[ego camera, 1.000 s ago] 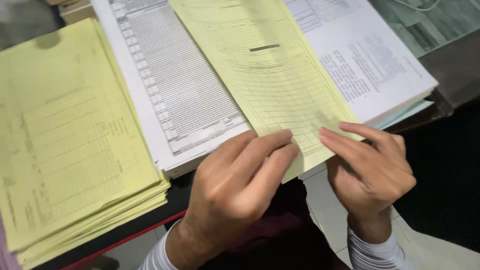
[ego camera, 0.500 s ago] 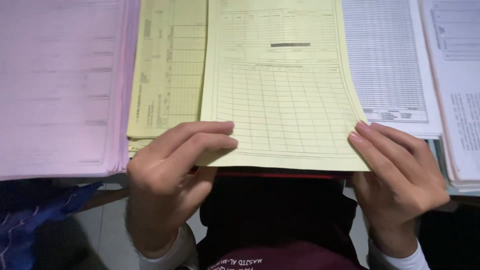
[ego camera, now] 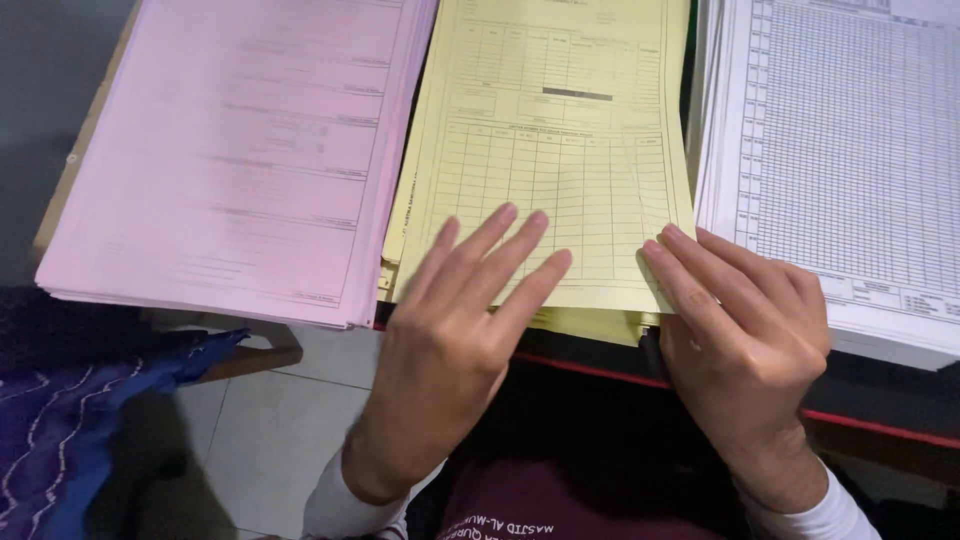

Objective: Sorting and reviewing stacks of printed documents by flipping through pages.

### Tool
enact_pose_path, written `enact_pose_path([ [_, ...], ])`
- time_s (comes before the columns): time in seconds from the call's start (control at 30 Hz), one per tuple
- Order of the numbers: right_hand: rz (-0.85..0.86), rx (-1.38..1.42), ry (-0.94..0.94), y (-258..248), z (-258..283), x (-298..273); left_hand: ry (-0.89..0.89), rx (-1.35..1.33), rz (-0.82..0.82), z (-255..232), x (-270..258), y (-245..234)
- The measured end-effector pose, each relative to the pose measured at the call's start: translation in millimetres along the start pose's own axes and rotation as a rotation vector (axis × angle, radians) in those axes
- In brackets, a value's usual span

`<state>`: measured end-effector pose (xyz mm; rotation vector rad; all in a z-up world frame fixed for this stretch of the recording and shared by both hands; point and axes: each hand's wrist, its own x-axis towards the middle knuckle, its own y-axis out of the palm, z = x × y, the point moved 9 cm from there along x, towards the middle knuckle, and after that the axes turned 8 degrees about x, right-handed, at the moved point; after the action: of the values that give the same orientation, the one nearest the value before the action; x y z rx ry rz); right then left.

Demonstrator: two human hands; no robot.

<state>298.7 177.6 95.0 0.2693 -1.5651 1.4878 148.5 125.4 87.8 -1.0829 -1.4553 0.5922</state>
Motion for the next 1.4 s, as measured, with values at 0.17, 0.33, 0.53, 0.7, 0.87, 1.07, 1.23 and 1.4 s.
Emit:
enact_pose_path([
  [0.17, 0.082, -0.046, 0.008, 10.3, -0.2, 5.8, 0.010, -0.039, 0.000, 13.2, 2.7, 14.8],
  [0.33, 0.108, -0.088, -0.002, 16.2, -2.5, 11.0, -0.015, 0.051, -0.019, 25.9, 2.0, 28.9],
  [0.53, 0.238, 0.025, 0.088, 18.9, -12.7, 13.0, -0.077, 0.070, 0.003, 31.6, 4.3, 39.2],
  [0.7, 0.335, 0.123, 0.160, 1.9, -19.9, 18.8, -0.127, 0.040, 0.048, 34.0, 5.3, 42.1],
  [0.87, 0.437, 0.058, 0.111, -6.3, -22.0, 38.0, -0.140, 0.099, 0.013, 33.3, 5.5, 41.9],
  [1.07, 0.829, 0.072, -0.104, 66.9, -21.5, 43.3, -0.154, 0.078, 0.015, 35.5, 4.4, 43.0],
  [1.23, 1.005, 0.357, -0.108, 134.6, -24.6, 58.8, -0.170, 0.040, 0.048, 38.1, 5.2, 47.5],
  [1.4, 1.286, 0.151, 0.383, 180.9, -69.4, 92.2, -0.206, 0.049, 0.052, 39.6, 6.5, 48.7],
])
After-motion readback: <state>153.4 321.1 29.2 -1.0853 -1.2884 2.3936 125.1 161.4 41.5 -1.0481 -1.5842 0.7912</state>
